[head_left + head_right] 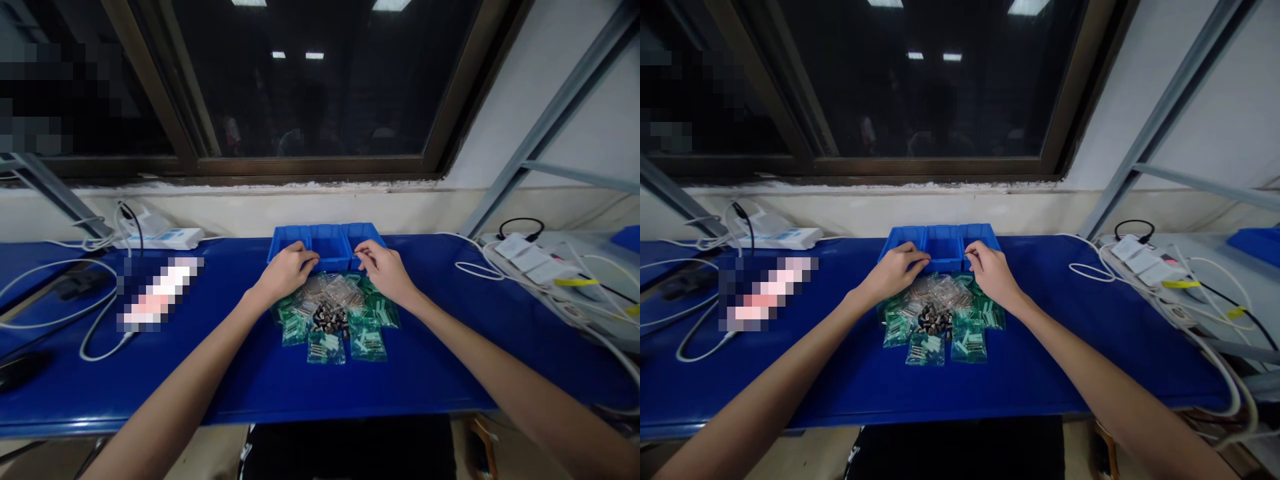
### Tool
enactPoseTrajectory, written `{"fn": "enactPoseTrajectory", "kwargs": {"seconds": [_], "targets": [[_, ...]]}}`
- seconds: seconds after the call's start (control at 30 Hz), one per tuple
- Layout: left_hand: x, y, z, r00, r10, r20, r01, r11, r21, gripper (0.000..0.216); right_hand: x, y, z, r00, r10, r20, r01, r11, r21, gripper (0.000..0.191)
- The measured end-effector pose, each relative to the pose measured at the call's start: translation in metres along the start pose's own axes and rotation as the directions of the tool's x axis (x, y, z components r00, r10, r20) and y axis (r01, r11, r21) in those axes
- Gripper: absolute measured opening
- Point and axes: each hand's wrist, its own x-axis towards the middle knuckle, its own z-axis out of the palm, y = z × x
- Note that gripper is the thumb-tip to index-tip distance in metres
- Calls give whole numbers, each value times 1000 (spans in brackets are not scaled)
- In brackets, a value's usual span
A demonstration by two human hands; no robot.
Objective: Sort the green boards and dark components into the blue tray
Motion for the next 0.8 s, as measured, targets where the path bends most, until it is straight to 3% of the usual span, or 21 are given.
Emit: {"fn": "enactPoseTrajectory", "kwargs": {"seconds": [0.2, 0.33, 0.53, 0.8], "targets": [[0, 8, -4, 995, 29, -100, -17, 993, 119, 26, -1, -8, -1, 998, -31, -48, 31, 999, 12, 18], [-1, 25, -7, 979, 117, -169, -93, 986, 139, 23, -5, -19, 4, 999, 34, -31, -29, 986, 161, 17], [-2, 43, -4, 973, 201, -109, -178, 966, 187, 15, -14, -36, 15, 983, 125, 132, -168, 901, 401, 15], [-4, 42, -3, 973, 210, -93, -196, 971, 136, 18, -17, -34, 18, 981, 140, 132, -183, 890, 416, 17]]}}
